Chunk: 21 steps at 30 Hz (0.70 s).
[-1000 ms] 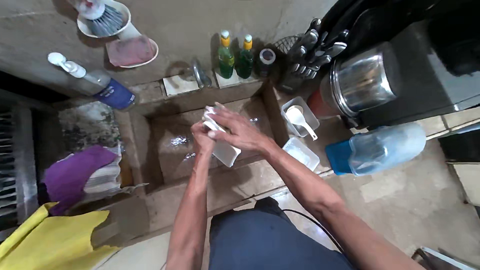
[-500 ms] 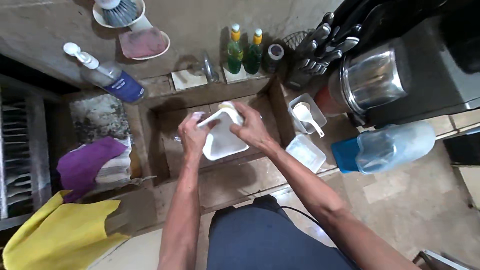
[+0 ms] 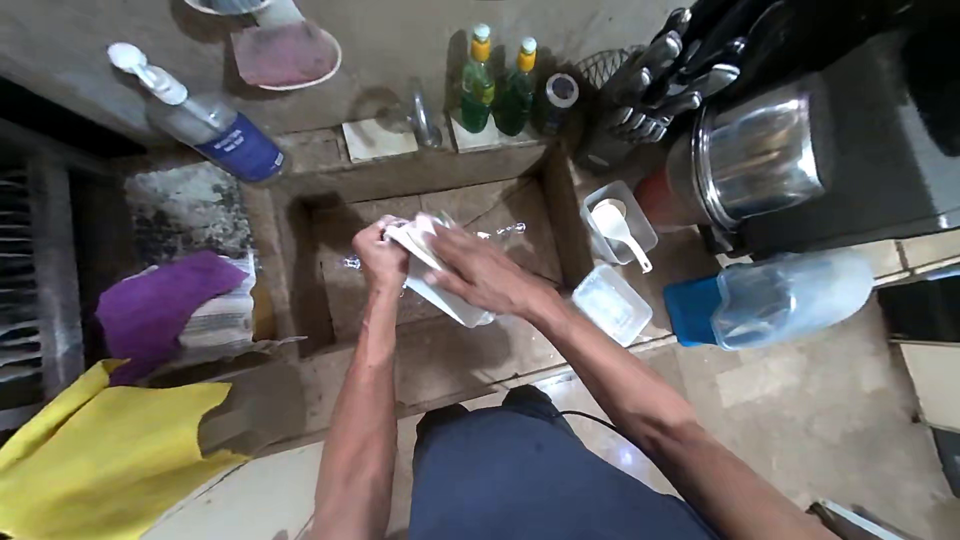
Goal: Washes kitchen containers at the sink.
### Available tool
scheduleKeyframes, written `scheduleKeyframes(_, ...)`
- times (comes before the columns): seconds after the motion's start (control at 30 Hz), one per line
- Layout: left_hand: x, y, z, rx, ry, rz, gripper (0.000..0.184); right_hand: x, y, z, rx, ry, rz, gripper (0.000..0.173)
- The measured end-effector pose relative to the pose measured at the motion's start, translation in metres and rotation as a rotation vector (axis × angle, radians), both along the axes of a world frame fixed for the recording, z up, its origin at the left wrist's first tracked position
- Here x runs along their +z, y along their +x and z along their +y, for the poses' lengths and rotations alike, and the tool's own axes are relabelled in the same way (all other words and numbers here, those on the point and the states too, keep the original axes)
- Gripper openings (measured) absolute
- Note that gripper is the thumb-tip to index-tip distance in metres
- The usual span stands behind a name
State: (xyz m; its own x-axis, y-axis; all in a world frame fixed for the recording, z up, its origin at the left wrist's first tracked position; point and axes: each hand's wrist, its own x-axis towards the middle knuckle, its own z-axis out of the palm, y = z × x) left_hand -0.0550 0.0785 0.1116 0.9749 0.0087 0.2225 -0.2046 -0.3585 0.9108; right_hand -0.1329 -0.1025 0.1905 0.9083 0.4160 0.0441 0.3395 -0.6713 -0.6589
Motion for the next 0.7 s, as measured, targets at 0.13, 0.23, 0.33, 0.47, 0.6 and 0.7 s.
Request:
scheduleKeyframes(0.13, 0.007, 0.000, 0.009, 0.060, 0.007, 0.014, 0.013, -0.016, -0.015, -0.008, 0.049, -0.001, -0.018, 0.060)
scheduleKeyframes(0.23, 0.011, -0.011, -0.020, 0.040, -0.028, 0.041, 0.009, -0.010, 0.029, 0.000, 0.036, 0.063, 0.030, 0.066)
scheduleKeyframes(0.33, 0.011, -0.004, -0.009, 0.057, 0.024, 0.005, 0.010, 0.003, -0.002, -0.009, 0.026, -0.024, 0.023, 0.071)
scheduleKeyframes(0.47, 0.012, -0.002, -0.011, 0.082, 0.086, 0.053, 0.011, -0.018, 0.002, -0.011, 0.028, -0.010, 0.012, 0.070)
scheduleKeyframes(0.6, 0.017, -0.021, -0.043, 0.011, 0.212, -0.019, 0.015, -0.009, 0.042, 0.002, -0.108, 0.081, 0.006, 0.060)
scheduleKeyframes(0.7, 0.011, -0.018, -0.033, 0.038, 0.182, 0.077, 0.035, -0.011, 0.030, -0.009, -0.309, 0.243, -0.117, 0.044)
